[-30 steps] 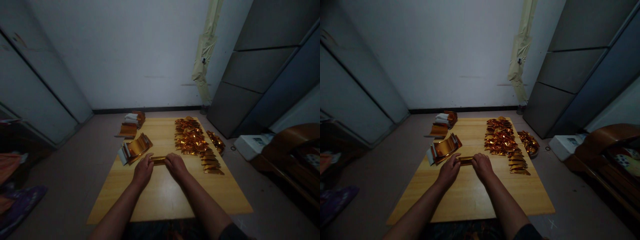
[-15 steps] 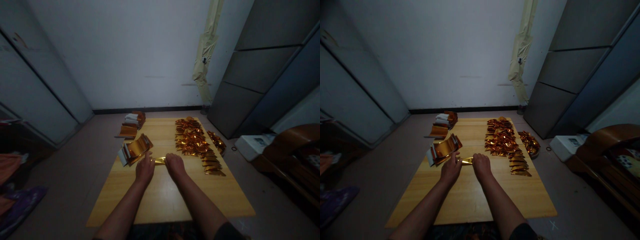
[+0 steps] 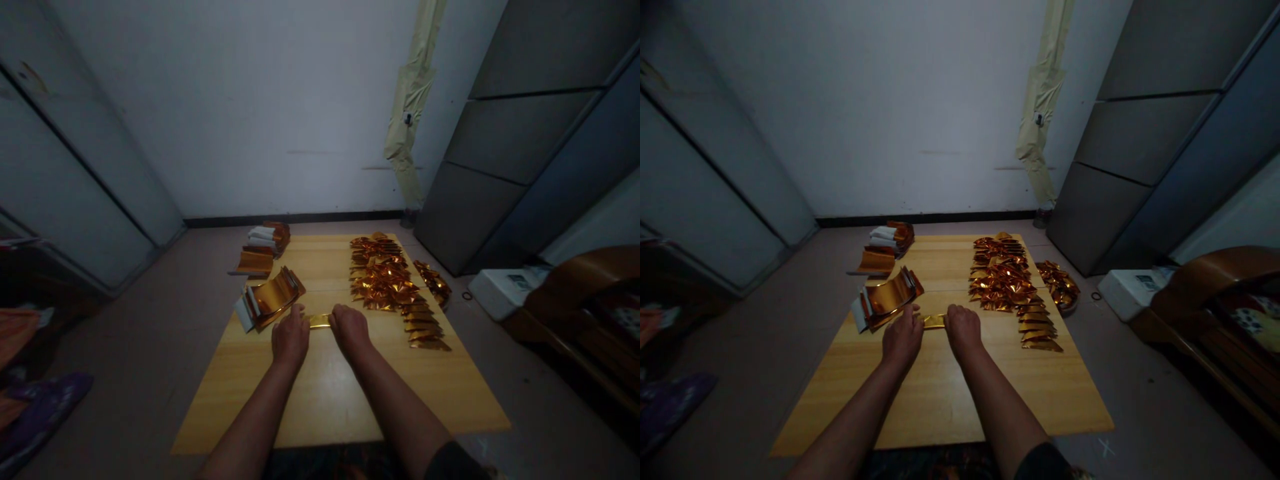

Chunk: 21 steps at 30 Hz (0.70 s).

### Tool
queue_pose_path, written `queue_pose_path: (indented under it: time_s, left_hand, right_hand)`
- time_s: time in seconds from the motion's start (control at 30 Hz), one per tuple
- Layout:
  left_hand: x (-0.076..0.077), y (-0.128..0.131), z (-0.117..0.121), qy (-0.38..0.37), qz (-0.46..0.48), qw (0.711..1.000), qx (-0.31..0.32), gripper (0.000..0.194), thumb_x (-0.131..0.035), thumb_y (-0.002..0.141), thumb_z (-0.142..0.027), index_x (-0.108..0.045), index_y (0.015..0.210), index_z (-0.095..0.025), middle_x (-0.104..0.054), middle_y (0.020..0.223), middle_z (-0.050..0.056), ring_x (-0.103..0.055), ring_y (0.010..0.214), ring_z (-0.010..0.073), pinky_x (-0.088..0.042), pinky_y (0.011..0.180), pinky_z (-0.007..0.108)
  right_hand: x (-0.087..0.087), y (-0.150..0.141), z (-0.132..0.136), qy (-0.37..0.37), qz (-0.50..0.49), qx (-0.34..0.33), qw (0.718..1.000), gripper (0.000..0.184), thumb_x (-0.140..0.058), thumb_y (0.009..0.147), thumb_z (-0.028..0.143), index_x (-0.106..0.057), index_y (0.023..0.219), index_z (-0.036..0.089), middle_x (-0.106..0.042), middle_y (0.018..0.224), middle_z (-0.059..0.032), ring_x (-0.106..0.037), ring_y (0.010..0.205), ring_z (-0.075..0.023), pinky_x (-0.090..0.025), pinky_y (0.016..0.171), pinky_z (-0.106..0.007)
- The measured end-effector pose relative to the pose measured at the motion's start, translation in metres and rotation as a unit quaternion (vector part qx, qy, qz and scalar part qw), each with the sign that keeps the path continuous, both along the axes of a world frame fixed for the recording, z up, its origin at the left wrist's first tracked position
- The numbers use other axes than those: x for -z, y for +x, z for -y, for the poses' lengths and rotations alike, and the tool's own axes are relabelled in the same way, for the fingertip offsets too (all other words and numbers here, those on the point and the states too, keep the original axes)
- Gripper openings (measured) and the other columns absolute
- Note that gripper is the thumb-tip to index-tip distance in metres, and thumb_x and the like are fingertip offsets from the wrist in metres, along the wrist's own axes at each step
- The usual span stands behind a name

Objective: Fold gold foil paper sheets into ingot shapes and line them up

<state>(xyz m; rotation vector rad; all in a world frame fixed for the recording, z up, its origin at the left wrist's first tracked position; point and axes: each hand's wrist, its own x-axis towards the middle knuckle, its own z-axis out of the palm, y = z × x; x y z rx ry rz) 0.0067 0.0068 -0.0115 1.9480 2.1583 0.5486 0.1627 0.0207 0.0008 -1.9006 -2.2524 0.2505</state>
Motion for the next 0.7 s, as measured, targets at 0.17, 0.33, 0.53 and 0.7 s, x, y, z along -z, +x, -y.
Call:
queue_pose_path:
  time_s: [0.17,0.33,0.53,0.7]
  left_hand:
    - [-0.0004,0.0029,0.0012,0.012,-0.027,1.000,-0.002,0.026,-0.044,0.091,-0.025,-0.050,0.116,-0.020,-0.073,0.101,0.009,-0.067,0.096,0.0241,-0.044,0.080,0.034]
    - [-0.0010,0.0044,0.0010,0.009,-0.033,0.999,-0.009,0.023,-0.043,0.092,-0.025,-0.051,0.113,-0.021,-0.073,0.100,0.009,-0.067,0.096,0.0243,-0.044,0.080,0.035]
    - [-0.0027,0.0058,0.0017,0.013,-0.048,0.999,-0.006,0.022,-0.041,0.093,-0.025,-0.052,0.111,-0.020,-0.072,0.101,0.009,-0.067,0.095,0.0250,-0.043,0.078,0.035]
    - [-0.0006,0.0059,0.0018,0.020,-0.060,0.998,-0.002,0.019,-0.044,0.092,-0.024,-0.053,0.108,-0.021,-0.072,0.099,0.006,-0.066,0.094,0.0230,-0.040,0.075,0.033]
  right_hand:
    - [0.0001,0.0003,0.0017,0.004,0.005,-0.005,1.000,0.016,-0.047,0.097,0.028,-0.060,0.095,0.019,-0.068,0.093,-0.0066,-0.062,0.084,-0.0191,-0.035,0.069,-0.028]
    - [-0.0012,-0.0001,0.0013,-0.002,0.007,-0.001,1.000,0.017,-0.047,0.097,0.028,-0.060,0.095,0.019,-0.069,0.094,-0.0065,-0.063,0.085,-0.0193,-0.035,0.068,-0.028]
    - [0.0027,-0.0004,-0.0013,-0.001,0.007,0.011,1.000,0.018,-0.045,0.097,0.028,-0.061,0.095,0.020,-0.068,0.092,-0.0069,-0.063,0.083,-0.0183,-0.035,0.068,-0.027]
    - [0.0053,-0.0005,-0.0018,0.001,0.008,0.014,1.000,0.015,-0.048,0.096,0.027,-0.060,0.094,0.020,-0.068,0.092,-0.0056,-0.062,0.082,-0.0175,-0.034,0.067,-0.027]
